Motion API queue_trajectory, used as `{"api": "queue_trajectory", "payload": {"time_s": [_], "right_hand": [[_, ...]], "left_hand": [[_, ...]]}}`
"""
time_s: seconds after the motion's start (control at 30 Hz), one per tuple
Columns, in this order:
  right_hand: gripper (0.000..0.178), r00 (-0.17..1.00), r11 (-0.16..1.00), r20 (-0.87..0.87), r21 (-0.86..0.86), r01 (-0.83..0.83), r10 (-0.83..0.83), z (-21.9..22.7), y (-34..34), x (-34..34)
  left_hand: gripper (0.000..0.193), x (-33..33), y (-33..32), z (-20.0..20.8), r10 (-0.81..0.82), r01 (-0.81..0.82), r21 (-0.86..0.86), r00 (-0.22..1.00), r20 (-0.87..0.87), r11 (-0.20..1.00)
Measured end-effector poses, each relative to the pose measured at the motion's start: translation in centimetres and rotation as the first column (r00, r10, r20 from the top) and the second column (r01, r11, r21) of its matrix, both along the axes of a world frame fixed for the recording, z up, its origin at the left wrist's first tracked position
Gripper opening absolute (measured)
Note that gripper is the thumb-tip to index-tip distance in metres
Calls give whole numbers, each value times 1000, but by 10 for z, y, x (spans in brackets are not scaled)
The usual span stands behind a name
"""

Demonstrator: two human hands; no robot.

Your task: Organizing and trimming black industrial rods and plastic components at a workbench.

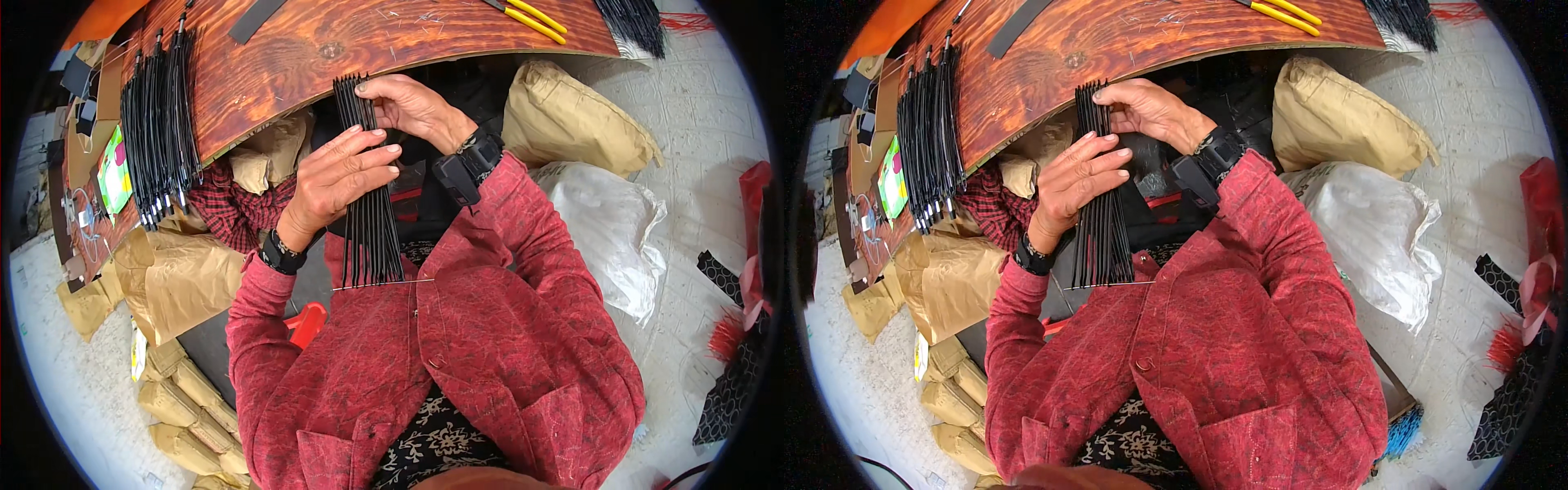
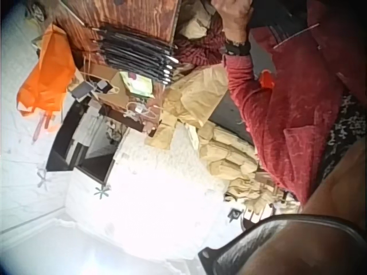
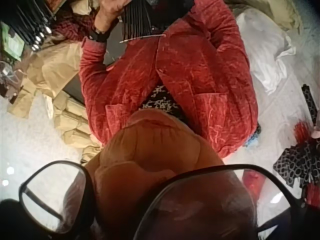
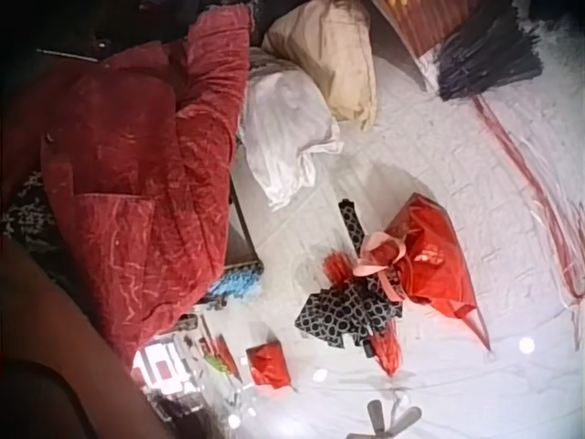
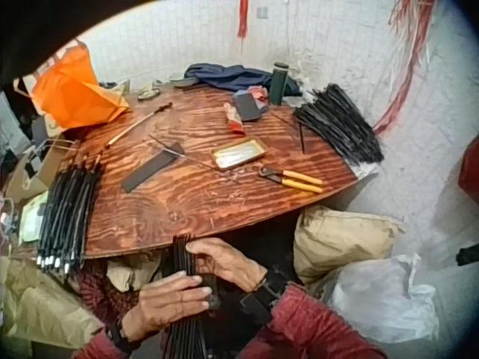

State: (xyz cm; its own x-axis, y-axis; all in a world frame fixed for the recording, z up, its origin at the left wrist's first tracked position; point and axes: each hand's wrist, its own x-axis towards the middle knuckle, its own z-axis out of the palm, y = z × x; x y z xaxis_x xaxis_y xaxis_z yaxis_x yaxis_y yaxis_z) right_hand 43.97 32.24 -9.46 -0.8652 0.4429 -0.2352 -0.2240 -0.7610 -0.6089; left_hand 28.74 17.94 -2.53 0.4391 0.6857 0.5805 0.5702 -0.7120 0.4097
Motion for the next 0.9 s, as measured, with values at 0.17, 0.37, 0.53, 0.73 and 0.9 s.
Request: {"api": "queue_trajectory", "payload": {"time_s": [0.17,0.37,0.53,0.73,0.9], "right_hand": [[17,995,998,95,57,5,-11,4,0,3],[16,987,997,155,79,24,-36,14,0,10],[16,981,993,189,114,24,-45,22,-4,10],[13,942,968,297,237,87,-158,34,-17,11],[19,941,896,258,435,89,-219,32,-17,10]], "left_hand": [[16,-2,0,0,5,-5,-3,1000,2,1000],[16,-4,1,1,2,-2,1,1000,17,1000],[16,-5,1,4,-6,6,-4,1000,21,1000],[16,-4,1,3,10,-10,5,1000,20,1000],[16,0,4,5,14,-15,22,1000,22,1000]]}}
